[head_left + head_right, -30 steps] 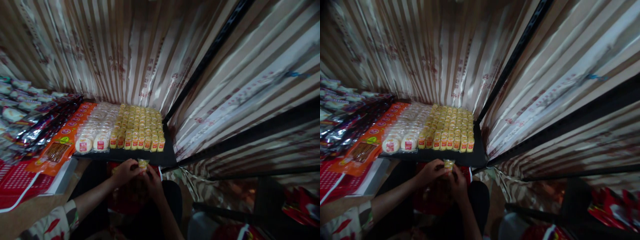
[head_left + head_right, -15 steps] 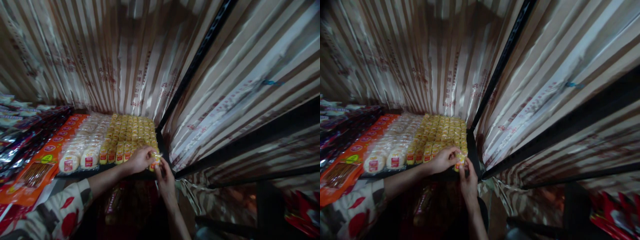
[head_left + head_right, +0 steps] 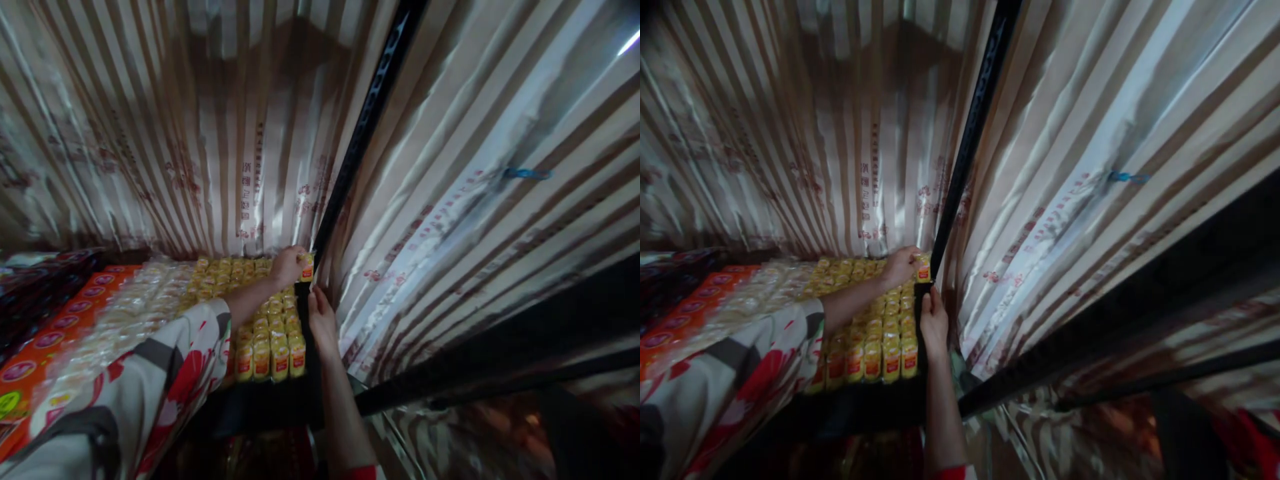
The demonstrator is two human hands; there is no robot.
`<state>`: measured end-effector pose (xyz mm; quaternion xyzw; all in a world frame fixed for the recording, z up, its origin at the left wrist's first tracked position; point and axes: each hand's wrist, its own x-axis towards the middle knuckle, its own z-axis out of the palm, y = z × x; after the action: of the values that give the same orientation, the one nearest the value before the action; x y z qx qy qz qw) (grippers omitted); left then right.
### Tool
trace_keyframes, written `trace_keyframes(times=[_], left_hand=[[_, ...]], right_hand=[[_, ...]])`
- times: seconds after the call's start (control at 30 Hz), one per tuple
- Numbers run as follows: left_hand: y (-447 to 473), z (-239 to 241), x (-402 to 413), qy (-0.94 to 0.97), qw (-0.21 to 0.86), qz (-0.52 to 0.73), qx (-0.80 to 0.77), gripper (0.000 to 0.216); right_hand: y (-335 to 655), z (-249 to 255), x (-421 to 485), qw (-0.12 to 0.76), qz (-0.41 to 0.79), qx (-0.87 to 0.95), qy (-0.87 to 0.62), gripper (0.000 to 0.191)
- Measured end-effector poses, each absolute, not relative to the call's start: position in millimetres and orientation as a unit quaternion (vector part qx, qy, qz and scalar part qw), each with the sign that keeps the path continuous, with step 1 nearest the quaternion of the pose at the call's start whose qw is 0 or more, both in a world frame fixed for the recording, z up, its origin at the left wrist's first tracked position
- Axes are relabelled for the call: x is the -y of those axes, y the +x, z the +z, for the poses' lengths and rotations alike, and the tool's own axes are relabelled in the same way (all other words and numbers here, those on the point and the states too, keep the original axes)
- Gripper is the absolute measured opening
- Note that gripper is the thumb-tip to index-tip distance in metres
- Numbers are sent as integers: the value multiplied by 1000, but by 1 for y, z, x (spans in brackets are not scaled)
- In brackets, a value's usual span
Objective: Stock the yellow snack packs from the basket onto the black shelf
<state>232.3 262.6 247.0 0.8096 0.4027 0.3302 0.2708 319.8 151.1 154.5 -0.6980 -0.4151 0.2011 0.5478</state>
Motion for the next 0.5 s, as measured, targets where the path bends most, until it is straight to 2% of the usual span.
trace_keyframes(times=[0.2,0.37,0.5], left_hand=[[255,225,-294,810,248,304,-435,25],[264,210,-302,831,220,273,-431,25],[261,202,-302,855,173,241,-426,24]], right_hand=[[324,137,-153,553,265,380,-693,65],[327,140,-161,566,299,371,-673,68],[330,143,-172,544,332,395,-661,70]])
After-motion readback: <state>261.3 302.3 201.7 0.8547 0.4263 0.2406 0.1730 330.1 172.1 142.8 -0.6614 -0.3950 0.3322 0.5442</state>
